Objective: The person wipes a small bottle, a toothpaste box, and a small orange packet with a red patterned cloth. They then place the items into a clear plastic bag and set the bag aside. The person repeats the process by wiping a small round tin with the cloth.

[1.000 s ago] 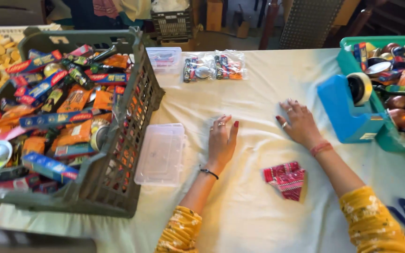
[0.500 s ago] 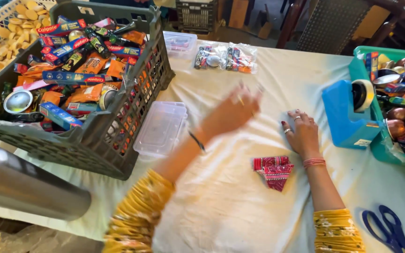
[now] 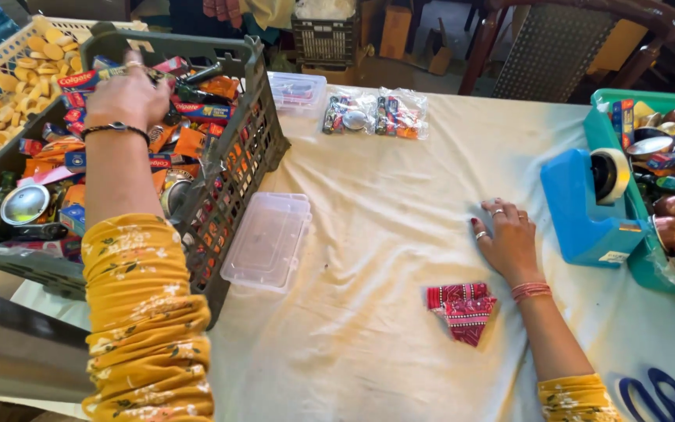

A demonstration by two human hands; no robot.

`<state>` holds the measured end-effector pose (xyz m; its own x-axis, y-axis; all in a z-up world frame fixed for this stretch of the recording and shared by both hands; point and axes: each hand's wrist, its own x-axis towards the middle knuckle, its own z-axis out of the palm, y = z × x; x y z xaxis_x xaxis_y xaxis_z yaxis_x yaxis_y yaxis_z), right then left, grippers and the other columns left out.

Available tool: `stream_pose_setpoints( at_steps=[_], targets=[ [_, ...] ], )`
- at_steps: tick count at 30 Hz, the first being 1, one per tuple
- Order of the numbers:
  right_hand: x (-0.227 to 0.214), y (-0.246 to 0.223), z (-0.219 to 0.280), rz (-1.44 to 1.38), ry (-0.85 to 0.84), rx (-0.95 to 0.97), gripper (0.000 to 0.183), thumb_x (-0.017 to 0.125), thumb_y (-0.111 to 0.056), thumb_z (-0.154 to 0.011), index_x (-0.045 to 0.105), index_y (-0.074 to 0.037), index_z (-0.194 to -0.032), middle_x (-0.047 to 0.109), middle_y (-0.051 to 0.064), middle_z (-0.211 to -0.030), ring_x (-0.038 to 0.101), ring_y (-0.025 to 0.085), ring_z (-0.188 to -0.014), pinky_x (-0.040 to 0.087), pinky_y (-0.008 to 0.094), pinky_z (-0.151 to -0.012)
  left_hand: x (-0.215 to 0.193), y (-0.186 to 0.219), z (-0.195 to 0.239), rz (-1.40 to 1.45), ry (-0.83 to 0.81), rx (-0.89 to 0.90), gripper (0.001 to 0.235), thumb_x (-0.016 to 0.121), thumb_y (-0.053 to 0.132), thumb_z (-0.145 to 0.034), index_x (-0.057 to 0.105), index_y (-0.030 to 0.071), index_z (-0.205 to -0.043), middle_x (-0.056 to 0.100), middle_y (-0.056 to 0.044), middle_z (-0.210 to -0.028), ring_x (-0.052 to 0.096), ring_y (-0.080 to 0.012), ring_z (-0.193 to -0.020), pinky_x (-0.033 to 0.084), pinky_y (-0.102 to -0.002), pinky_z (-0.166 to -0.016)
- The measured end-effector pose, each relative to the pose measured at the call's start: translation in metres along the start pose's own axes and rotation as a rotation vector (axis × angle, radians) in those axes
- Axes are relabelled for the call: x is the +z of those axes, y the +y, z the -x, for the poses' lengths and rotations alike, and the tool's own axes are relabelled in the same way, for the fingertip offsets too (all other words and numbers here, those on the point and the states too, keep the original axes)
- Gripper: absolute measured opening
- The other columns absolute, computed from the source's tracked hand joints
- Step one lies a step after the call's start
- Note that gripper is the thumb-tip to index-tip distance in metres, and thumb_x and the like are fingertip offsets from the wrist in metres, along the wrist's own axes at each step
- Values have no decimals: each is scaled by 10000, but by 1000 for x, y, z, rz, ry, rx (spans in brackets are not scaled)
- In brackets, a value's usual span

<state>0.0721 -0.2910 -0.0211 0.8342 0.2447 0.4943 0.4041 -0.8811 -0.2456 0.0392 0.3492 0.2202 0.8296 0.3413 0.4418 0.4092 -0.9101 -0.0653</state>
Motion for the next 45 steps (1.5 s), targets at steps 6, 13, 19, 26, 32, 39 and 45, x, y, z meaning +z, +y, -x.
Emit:
stream_pose_setpoints(
  at_steps=[6,13,19,26,32,39,45],
  targets=[
    [3,2,2,8,4,-12,409,695,-291,-915,690,-119,-1287,631,142,-1386,565,354,-1276,427,505,-1079,-16,32,14,35,-181,-60,661,660,555,-955,472,266,-1519,669,-210,-1238,633,-412,-1135,521,-528,-901],
    [-6,-3,0,-23,-14,-6,397,706,-269,-908,698,-121,-1276,635,135,-1374,567,356,-1281,442,508,-1051,21,23,-3,29,-25,83,226,770,271,-913,776,308,-1136,734,-120,-1132,697,-335,-1042,565,-482,-854],
    [-6,-2,0,-15,-14,3,387,719,-277,-912,701,-122,-1267,640,133,-1365,578,357,-1258,452,505,-1044,35,5,-37,570,567,134,82,691,159,-1007,682,78,-1007,705,-118,-971,691,-291,-872,563,-461,-794],
    [-5,-2,0,-28,2,-13,387,711,-255,-912,702,-125,-1276,642,132,-1373,579,357,-1263,453,503,-1035,27,-12,-41,1887,704,-52,226,572,256,-1039,532,45,-970,576,-72,-770,611,-228,-636,595,-415,-563],
    [-5,-1,1,-27,-4,-10,390,709,-252,-916,697,-126,-1285,639,130,-1377,578,353,-1269,451,498,-1041,33,16,-20,913,457,-93,512,875,364,-871,523,43,-1058,736,-71,-803,725,-157,-654,623,-318,-599],
    [-4,-1,2,-26,-7,-7,385,709,-256,-916,701,-129,-1280,637,122,-1380,570,349,-1275,446,498,-1048,2,46,20,228,-461,-71,548,747,182,-839,657,303,-1367,723,-180,-1241,716,-332,-1117,566,-491,-946],
    [-5,0,2,-27,-6,8,375,715,-272,-921,705,-124,-1266,637,120,-1378,569,352,-1269,440,495,-1054,-18,66,31,61,-390,-12,537,881,229,-722,723,333,-1224,534,-150,-1364,657,-361,-1123,533,-475,-962]
  ],
)
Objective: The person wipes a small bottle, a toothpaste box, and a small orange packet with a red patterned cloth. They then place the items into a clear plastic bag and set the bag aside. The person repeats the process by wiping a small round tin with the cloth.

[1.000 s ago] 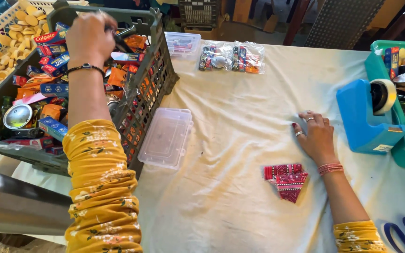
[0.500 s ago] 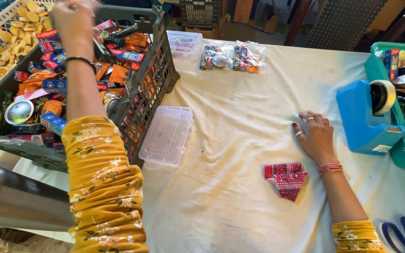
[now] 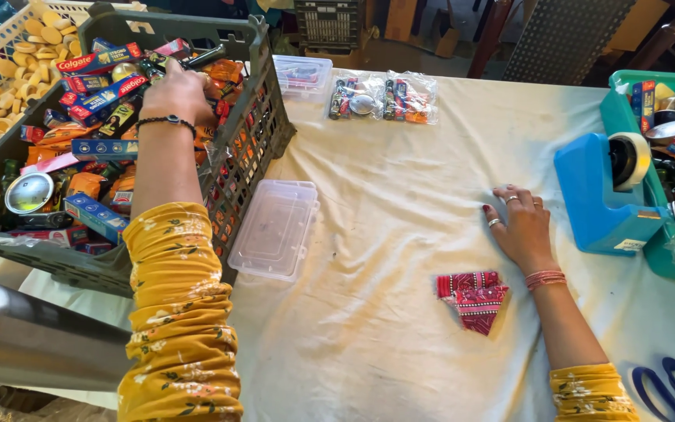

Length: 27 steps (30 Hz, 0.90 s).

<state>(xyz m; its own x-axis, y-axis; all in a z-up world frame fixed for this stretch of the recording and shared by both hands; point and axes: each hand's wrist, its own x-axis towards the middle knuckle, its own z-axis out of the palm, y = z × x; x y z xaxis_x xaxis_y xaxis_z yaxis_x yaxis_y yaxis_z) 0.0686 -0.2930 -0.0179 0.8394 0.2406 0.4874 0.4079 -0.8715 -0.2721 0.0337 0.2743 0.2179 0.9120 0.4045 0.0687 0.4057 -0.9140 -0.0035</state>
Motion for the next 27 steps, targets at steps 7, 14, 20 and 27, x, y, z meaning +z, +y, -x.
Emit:
stream_pose_setpoints(
  at_steps=[7,14,20,27],
  targets=[
    [3,2,0,0,12,-18,378,717,-276,-918,707,-120,-1262,635,129,-1374,565,356,-1280,436,496,-1055,-1,-21,-24,319,640,47,441,818,402,-950,666,19,-1106,643,-218,-1130,686,-399,-997,559,-513,-846],
    [1,1,-1,-17,-3,-5,374,715,-271,-919,706,-123,-1262,640,132,-1373,569,356,-1267,435,496,-1063,8,-48,-43,449,1101,4,360,794,247,-833,644,-8,-1039,718,-194,-957,724,-374,-878,587,-480,-821],
    [5,1,-4,-16,24,-25,377,709,-249,-908,706,-120,-1261,644,145,-1360,575,358,-1264,435,498,-1070,-2,-31,-34,870,687,298,375,778,132,-756,572,19,-1049,678,-164,-975,731,-365,-782,605,-443,-711],
    [6,6,-1,-5,1,15,391,709,-264,-908,681,-98,-1261,622,153,-1356,553,367,-1253,431,501,-1058,-68,123,106,998,450,622,182,746,115,-917,633,92,-1057,669,-21,-873,730,-172,-751,598,-327,-671]
  ],
)
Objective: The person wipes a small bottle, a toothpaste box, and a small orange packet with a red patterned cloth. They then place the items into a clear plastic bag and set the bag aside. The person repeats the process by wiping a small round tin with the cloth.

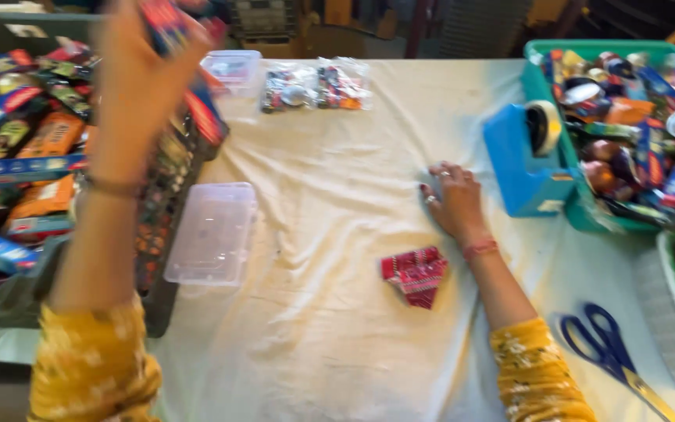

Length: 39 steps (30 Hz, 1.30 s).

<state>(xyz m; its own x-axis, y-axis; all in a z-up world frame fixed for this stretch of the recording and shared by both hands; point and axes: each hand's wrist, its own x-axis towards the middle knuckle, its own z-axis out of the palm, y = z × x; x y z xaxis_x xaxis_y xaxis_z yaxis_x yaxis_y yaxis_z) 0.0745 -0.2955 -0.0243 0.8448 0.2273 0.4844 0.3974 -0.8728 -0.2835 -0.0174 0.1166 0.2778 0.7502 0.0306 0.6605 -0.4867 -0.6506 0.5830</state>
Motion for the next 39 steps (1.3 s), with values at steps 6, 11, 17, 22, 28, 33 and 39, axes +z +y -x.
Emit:
stream_pose_setpoints(
  at_steps=[6,11,17,22,28,33,39],
  targets=[
    [-4,-6,3,-38,11,-22,406,701,-275,-918,678,-89,-1278,606,161,-1364,538,359,-1266,408,494,-1070,181,-32,126,2,-377,-193,324,769,254,-870,655,23,-1068,687,-155,-751,682,-302,-702,552,-438,-619],
    [-4,-5,5,-43,17,-4,403,693,-290,-930,678,-86,-1277,599,161,-1381,534,355,-1270,404,490,-1075,265,-63,179,86,-220,-362,506,761,291,-867,554,5,-1228,711,-189,-875,721,-323,-783,582,-430,-692],
    [-5,-8,3,-39,21,-4,424,695,-293,-913,680,-76,-1276,595,160,-1381,533,348,-1275,399,493,-1073,269,-69,206,176,-58,-385,638,782,252,-890,484,17,-1403,633,-183,-1252,685,-241,-1020,567,-335,-882],
    [-17,-7,-1,-8,40,9,389,746,-270,-892,697,-97,-1237,595,163,-1378,522,362,-1279,393,507,-1070,252,-51,204,29,-94,-104,721,779,276,-916,435,48,-1508,405,-220,-1580,454,-351,-1358,349,-467,-1155],
    [-84,54,-25,16,510,87,520,771,-153,-1017,574,-57,-1489,367,264,-1629,318,468,-1514,246,571,-1257,236,-13,200,-193,-330,200,630,727,315,-893,553,253,-1495,325,-232,-1635,345,-379,-1445,228,-527,-1189],
    [-108,132,2,199,532,211,552,706,-124,-903,612,-63,-1443,362,262,-1635,324,465,-1553,265,569,-1274,239,-27,209,-127,-397,186,369,698,273,-926,678,262,-1294,394,-173,-1607,368,-359,-1452,215,-554,-1194],
    [-104,173,12,190,384,404,184,717,-210,-947,748,-89,-1082,613,170,-1415,536,414,-1317,408,514,-1138,226,-32,196,-189,-483,39,153,700,200,-862,687,167,-1011,434,-156,-1570,385,-380,-1427,266,-578,-1150]
  ],
)
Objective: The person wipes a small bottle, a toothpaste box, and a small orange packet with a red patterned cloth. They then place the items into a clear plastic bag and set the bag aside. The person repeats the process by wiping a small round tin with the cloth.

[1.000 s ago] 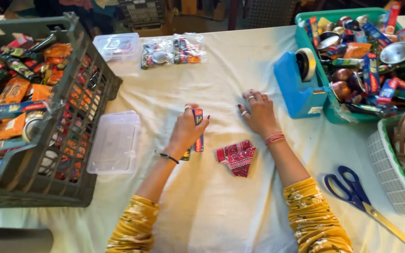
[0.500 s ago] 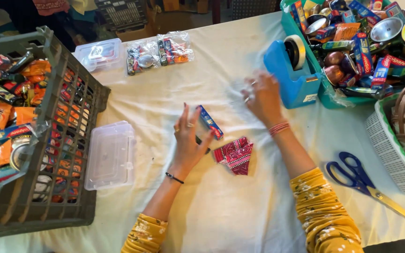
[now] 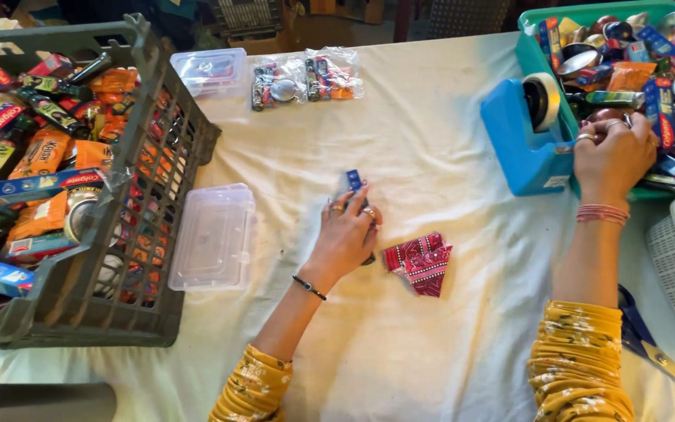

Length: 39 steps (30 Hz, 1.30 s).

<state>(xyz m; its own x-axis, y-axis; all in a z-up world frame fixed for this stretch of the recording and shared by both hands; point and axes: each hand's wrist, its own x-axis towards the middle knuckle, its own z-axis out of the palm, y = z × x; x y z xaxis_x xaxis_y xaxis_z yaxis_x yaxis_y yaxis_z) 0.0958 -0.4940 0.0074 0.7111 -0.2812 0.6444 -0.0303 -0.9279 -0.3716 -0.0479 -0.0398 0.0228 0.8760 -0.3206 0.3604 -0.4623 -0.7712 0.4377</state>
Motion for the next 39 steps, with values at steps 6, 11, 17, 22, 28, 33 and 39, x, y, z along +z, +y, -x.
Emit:
stream_pose_setpoints(
  at_steps=[6,11,17,22,28,33,39],
  targets=[
    [-17,15,-8,140,-149,3,214,726,-261,-937,796,-174,-1119,567,222,-1445,523,480,-1251,461,581,-971,-2,-12,0,-229,-152,-149,285,650,64,-820,654,98,-1103,396,-189,-1566,358,-409,-1433,249,-606,-1163],
    [-33,15,-9,139,-240,-27,471,792,-247,-780,773,-206,-1249,512,252,-1403,504,474,-1202,464,607,-922,8,16,2,-400,-4,-145,475,645,34,-766,581,-24,-1233,310,-290,-1572,331,-462,-1445,262,-603,-1160],
    [-28,18,-9,248,-165,1,353,836,-226,-832,782,-214,-1181,574,165,-1414,527,410,-1270,485,572,-891,24,33,10,228,156,42,619,607,39,-874,389,-23,-1450,258,-317,-1637,343,-443,-1493,332,-490,-1211],
    [-42,3,-8,230,-33,-143,323,845,-204,-826,749,-147,-1129,635,111,-1365,540,392,-1309,504,518,-991,38,18,9,576,242,30,683,612,79,-963,283,3,-1557,259,-295,-1677,362,-416,-1540,351,-457,-1248],
    [-78,-142,-6,-401,-162,-251,238,752,-87,-1036,682,-37,-1258,708,130,-1126,717,230,-1013,562,371,-900,46,6,5,240,419,-151,804,708,133,-897,257,-47,-1537,234,-276,-1648,228,-420,-1562,213,-494,-1255],
    [20,-218,77,-1104,-622,-276,498,570,70,-868,608,-6,-1359,700,108,-1151,698,161,-1004,580,299,-887,17,9,5,164,362,-102,894,754,200,-883,220,-72,-1547,311,-289,-1594,321,-426,-1486,289,-492,-1195],
    [44,-260,139,-1406,-1092,145,327,620,-60,-962,563,1,-1278,680,48,-1175,669,120,-1078,565,300,-940,20,-19,6,113,316,-122,749,786,165,-872,382,20,-1486,557,-197,-1409,558,-385,-1292,462,-461,-1051]
  ],
)
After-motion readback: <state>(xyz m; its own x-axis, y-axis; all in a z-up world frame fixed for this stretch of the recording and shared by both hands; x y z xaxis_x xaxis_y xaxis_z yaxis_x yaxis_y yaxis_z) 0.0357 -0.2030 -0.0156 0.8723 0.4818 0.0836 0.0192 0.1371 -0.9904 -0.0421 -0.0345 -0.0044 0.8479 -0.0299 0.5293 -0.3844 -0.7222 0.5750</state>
